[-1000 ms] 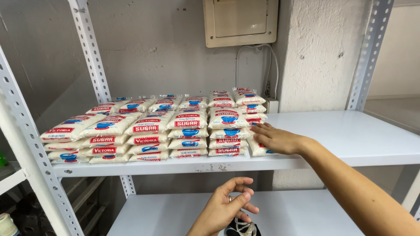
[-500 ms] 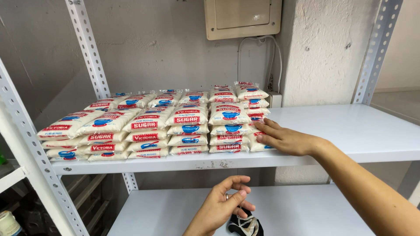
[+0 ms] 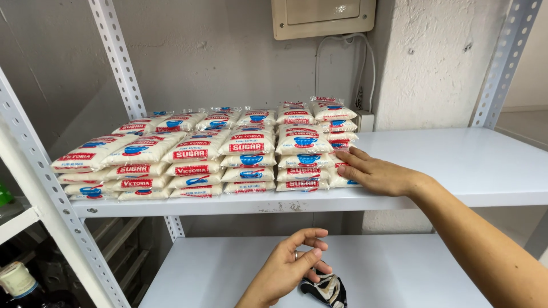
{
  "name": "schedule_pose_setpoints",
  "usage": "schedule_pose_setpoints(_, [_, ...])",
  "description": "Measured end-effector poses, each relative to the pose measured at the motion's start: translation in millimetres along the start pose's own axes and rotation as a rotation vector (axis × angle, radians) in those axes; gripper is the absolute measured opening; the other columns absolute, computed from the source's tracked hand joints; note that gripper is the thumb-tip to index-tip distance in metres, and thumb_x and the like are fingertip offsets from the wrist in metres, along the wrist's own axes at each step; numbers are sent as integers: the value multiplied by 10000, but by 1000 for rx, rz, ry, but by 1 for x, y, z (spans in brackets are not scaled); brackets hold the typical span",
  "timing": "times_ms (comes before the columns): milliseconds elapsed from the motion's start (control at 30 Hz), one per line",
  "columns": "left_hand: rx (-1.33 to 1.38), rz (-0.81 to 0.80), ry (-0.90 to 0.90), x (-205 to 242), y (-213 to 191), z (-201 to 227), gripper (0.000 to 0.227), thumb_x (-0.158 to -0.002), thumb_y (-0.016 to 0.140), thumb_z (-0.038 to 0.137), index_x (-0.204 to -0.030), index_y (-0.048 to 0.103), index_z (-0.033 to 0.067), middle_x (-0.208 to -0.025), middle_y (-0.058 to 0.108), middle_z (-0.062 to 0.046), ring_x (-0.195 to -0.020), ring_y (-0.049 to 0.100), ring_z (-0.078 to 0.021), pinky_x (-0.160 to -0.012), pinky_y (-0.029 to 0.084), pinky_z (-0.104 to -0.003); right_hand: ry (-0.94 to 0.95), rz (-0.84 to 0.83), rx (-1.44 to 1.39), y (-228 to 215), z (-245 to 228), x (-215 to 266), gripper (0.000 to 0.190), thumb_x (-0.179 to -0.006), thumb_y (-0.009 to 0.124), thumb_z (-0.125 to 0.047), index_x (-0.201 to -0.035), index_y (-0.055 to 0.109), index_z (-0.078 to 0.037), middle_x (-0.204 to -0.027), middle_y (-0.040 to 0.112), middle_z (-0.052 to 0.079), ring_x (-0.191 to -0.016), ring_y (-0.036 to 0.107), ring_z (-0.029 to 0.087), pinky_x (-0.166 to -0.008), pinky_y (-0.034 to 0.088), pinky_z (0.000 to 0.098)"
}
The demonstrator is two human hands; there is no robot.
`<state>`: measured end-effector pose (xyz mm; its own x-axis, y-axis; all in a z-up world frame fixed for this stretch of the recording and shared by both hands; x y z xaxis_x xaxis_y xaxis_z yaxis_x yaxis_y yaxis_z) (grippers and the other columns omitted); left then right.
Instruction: The person repeatedly takes packages of sugar from a cardboard box on the floor, wipes each package with a cloth, and places them onto a white metal shelf. The person stacks the packages in neat rows on the shelf.
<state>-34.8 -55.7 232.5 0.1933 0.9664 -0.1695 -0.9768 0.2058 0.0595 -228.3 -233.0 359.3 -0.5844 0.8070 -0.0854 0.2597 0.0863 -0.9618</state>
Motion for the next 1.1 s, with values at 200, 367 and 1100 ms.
schedule_pose_setpoints(200, [-22,34,2,8,-10,-1,410,-1001,599,137,-1406,591,79,-1205,628,-67,-899,747,-160,-662,569,-237,36,-23,34,-3,0,1,815,-903,265,-743,-1629,153,-390,-1724,63,85,-1558,219,297,-1274,192,430])
schedule_pose_setpoints(367, [-10,64,8,19,-23,-5,413,-993,594,134,-1404,589,89,-1211,630,-62,-904,755,-169,-672,565,-242,-1,-1,78,-8,-2,5,807,-917,261,-732,-1634,155,-376,-1715,89,97,-1556,200,302,-1265,165,449])
schedule_pose_setpoints(1100, [-131,375,-80,85,-83,-126,347,-998,591,97,-1341,640,116,-1037,685,-12,-865,752,-122,-676,547,-263,-892,133,-306,185,-155,74,54,-823,692,-67,-787,680,-30,-742,659,105,-704,637,277,-622,534,399])
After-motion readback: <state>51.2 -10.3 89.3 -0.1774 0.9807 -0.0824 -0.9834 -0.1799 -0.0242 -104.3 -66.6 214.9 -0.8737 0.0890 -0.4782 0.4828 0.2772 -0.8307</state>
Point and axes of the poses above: each hand's wrist, its own x-axis away from the middle knuckle, its own y-axis out of the palm, z = x × y, the point moved 3 cm from there along -x, towards the middle knuckle
